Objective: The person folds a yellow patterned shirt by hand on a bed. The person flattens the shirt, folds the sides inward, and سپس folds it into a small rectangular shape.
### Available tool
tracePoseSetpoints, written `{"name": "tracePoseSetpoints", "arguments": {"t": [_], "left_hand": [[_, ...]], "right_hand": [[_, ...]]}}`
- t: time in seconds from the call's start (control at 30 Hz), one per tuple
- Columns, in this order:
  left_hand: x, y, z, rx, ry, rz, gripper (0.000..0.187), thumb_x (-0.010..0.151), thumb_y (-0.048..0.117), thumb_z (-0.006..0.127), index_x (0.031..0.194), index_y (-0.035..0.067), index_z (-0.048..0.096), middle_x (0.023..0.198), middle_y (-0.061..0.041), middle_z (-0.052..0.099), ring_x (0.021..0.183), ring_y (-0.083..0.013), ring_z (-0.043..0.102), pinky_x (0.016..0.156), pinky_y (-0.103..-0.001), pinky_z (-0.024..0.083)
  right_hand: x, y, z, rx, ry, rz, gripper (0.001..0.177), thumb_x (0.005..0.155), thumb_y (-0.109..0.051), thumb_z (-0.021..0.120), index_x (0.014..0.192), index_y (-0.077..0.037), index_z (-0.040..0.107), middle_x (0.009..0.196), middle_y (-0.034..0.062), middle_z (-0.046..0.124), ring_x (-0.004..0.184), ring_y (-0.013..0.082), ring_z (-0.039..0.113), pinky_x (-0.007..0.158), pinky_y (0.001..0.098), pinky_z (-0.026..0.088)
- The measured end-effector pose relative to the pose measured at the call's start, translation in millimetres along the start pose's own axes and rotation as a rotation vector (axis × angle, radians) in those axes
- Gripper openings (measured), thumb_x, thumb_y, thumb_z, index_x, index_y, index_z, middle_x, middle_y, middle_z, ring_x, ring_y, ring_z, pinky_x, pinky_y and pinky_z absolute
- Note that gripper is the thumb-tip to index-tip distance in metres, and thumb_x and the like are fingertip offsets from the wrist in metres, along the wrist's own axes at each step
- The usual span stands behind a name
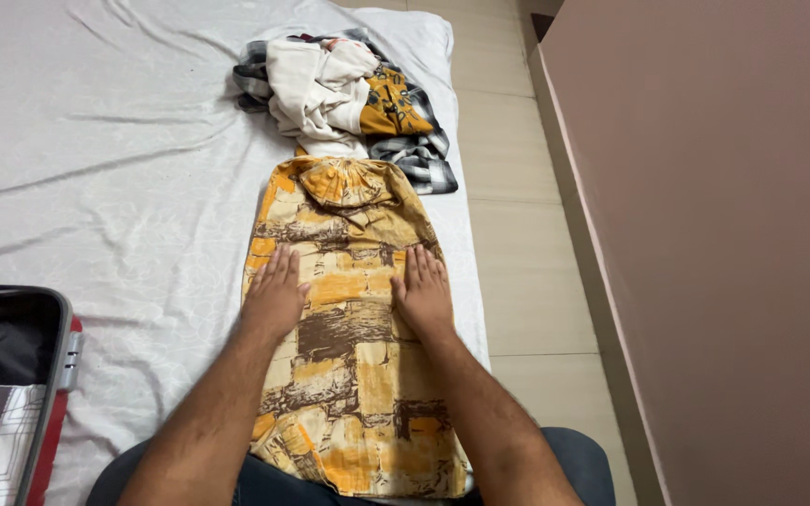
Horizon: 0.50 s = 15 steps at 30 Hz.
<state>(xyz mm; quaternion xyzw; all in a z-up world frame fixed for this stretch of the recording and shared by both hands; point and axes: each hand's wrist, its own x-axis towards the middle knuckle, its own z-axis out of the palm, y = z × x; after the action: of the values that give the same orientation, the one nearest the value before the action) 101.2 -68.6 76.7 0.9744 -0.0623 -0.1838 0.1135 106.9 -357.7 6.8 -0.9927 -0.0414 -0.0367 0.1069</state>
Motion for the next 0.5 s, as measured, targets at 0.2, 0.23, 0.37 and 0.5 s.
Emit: {"name": "tracePoseSetpoints", "arguments": {"t": [0.2,0.23,0.37,0.5], "left_hand": [[-10,-19,8,0.047,0.015,-0.051,0.068,0.109,0.043,0.019,0.163,0.007,-0.004,0.171,-0.01,-0.011,0.157,-0.0249,-0.007,0.127,-0.04,-0.001],[-14,-21,10,0.024,0.007,-0.056,0.068,0.108,0.042,0.019,0.162,0.008,-0.004,0.172,-0.01,-0.012,0.157,-0.0247,-0.008,0.127,-0.04,-0.001],[-24,-31,21,0.016,-0.004,-0.08,0.068,0.108,0.042,0.02,0.162,0.009,-0.004,0.172,-0.008,-0.012,0.159,-0.0225,-0.008,0.128,-0.039,0.0],[-26,-39,31,0.067,-0.047,-0.089,0.072,0.108,0.044,0.021,0.163,0.006,-0.007,0.171,-0.009,-0.013,0.158,-0.025,-0.008,0.127,-0.04,0.001]], "right_hand": [[-16,10,-9,0.075,0.006,0.091,0.075,0.103,-0.054,0.035,0.162,-0.009,0.023,0.17,0.0116,0.02,0.157,0.0261,0.015,0.126,0.0417,0.009],[-20,11,-10,0.073,0.002,0.097,0.075,0.103,-0.053,0.035,0.162,-0.008,0.022,0.17,0.0119,0.02,0.157,0.0261,0.015,0.126,0.0417,0.009],[-37,19,-10,0.072,-0.005,0.093,0.075,0.103,-0.051,0.035,0.162,-0.007,0.022,0.169,0.0131,0.021,0.157,0.0258,0.016,0.126,0.0422,0.01],[-51,28,-7,0.056,-0.035,0.085,0.074,0.103,-0.05,0.036,0.161,-0.006,0.022,0.169,0.0129,0.021,0.156,0.0261,0.016,0.125,0.042,0.01]]}}
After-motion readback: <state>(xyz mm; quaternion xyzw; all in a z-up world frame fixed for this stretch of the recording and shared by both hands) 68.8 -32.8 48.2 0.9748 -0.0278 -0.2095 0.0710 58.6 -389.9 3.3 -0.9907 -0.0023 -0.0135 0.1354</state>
